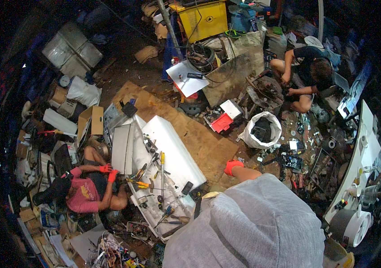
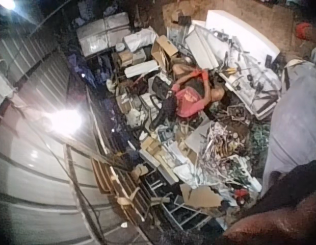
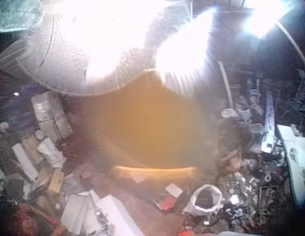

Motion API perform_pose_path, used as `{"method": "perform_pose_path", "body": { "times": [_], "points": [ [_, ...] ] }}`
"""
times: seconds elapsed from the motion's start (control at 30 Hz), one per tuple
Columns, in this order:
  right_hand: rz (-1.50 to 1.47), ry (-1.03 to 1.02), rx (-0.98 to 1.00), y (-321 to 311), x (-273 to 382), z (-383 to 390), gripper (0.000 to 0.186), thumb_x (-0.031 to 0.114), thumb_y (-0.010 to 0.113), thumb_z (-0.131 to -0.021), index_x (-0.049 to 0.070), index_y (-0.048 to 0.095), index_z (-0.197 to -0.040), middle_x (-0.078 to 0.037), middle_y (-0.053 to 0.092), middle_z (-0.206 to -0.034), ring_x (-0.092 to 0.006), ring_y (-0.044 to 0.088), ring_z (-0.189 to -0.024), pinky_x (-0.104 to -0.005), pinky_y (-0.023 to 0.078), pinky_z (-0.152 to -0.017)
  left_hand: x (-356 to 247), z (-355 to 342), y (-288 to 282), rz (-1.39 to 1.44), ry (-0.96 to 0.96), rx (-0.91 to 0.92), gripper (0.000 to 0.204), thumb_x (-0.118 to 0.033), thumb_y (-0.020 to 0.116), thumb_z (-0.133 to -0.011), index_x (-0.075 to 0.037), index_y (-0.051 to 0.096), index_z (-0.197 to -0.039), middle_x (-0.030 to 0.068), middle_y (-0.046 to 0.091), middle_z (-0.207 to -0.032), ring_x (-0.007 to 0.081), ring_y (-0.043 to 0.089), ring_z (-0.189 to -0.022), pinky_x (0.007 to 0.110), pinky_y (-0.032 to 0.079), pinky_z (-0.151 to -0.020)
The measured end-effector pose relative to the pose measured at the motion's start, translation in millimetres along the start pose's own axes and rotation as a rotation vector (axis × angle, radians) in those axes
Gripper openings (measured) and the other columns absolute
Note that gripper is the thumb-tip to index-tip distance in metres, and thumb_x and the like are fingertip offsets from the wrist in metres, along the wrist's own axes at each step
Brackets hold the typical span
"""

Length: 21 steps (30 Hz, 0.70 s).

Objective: The person sits on the floor and uses a screwdriver to manipulate a small circular electronic component. They repeatedly pry at the component's edges and rotate it while seated in a cluttered workshop.

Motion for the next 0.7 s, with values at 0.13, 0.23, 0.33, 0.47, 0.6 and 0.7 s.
{"method": "perform_pose_path", "body": {
  "times": [0.13, 0.23, 0.33, 0.47, 0.6, 0.7],
  "points": [
    [-0.026, 0.000, 0.049, 10, -7, -9, 0.040, 0.033, 0.056, -0.082, 0.013, 0.068, -0.114, -0.016, 0.067, -0.123, -0.0343, 0.064, -0.113, -0.0448, 0.052, -0.095, 48, 18, -14, -0.013, -0.102, -0.038, 0.053, -0.037, 0.054, -0.099, -0.002, 0.053, -0.139, 0.0205, 0.059, -0.135, 0.0337, 0.055, -0.125, 0.041, 0.043, -0.104],
    [0.010, -0.061, 0.056, 17, -15, -11, 0.038, 0.029, 0.056, -0.081, 0.013, 0.067, -0.113, -0.018, 0.068, -0.120, -0.0352, 0.065, -0.111, -0.0453, 0.053, -0.093, 85, 33, -18, -0.024, -0.192, -0.063, 0.053, -0.037, 0.054, -0.098, -0.002, 0.053, -0.139, 0.0204, 0.059, -0.135, 0.0336, 0.055, -0.125, 0.041, 0.043, -0.104],
    [0.040, -0.046, 0.056, 22, -33, -9, 0.039, 0.028, 0.056, -0.080, 0.014, 0.067, -0.115, -0.018, 0.068, -0.120, -0.0358, 0.066, -0.110, -0.0451, 0.054, -0.092, 127, 52, -18, -0.022, -0.296, -0.079, 0.054, -0.037, 0.055, -0.098, -0.002, 0.053, -0.139, 0.0203, 0.059, -0.136, 0.0335, 0.055, -0.125, 0.041, 0.043, -0.104],
    [0.061, -0.064, 0.101, 16, -29, -3, 0.043, 0.034, 0.056, -0.082, 0.014, 0.068, -0.119, -0.017, 0.067, -0.123, -0.0360, 0.065, -0.110, -0.0447, 0.053, -0.093, 192, 97, -31, 0.031, -0.472, -0.169, 0.054, -0.038, 0.055, -0.098, -0.002, 0.053, -0.139, 0.0201, 0.059, -0.136, 0.0335, 0.055, -0.125, 0.041, 0.043, -0.104],
    [-0.061, -0.165, 0.053, -6, 4, 24, 0.060, 0.055, 0.053, -0.087, 0.010, 0.066, -0.125, -0.019, 0.065, -0.126, -0.0369, 0.064, -0.113, -0.0474, 0.052, -0.095, 268, 210, -50, 0.181, -0.657, -0.401, 0.054, -0.038, 0.055, -0.098, -0.002, 0.053, -0.139, 0.0200, 0.059, -0.136, 0.0334, 0.055, -0.125, 0.041, 0.043, -0.104],
    [0.007, -0.222, 0.074, -6, -11, 11, 0.058, 0.045, 0.064, -0.083, -0.002, 0.063, -0.118, -0.028, 0.066, -0.109, -0.0417, 0.064, -0.106, -0.0498, 0.051, -0.089, 312, 320, -18, 0.328, -0.732, -0.559, 0.054, -0.038, 0.056, -0.098, -0.002, 0.053, -0.139, 0.0199, 0.059, -0.136, 0.0333, 0.055, -0.125, 0.041, 0.043, -0.104]
  ]
}}
Point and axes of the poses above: each hand's wrist, its own z-axis away from the middle knuckle, its own y-axis out of the palm, x = y × z, the point moved 5 cm from there along -z, towards the middle knuckle
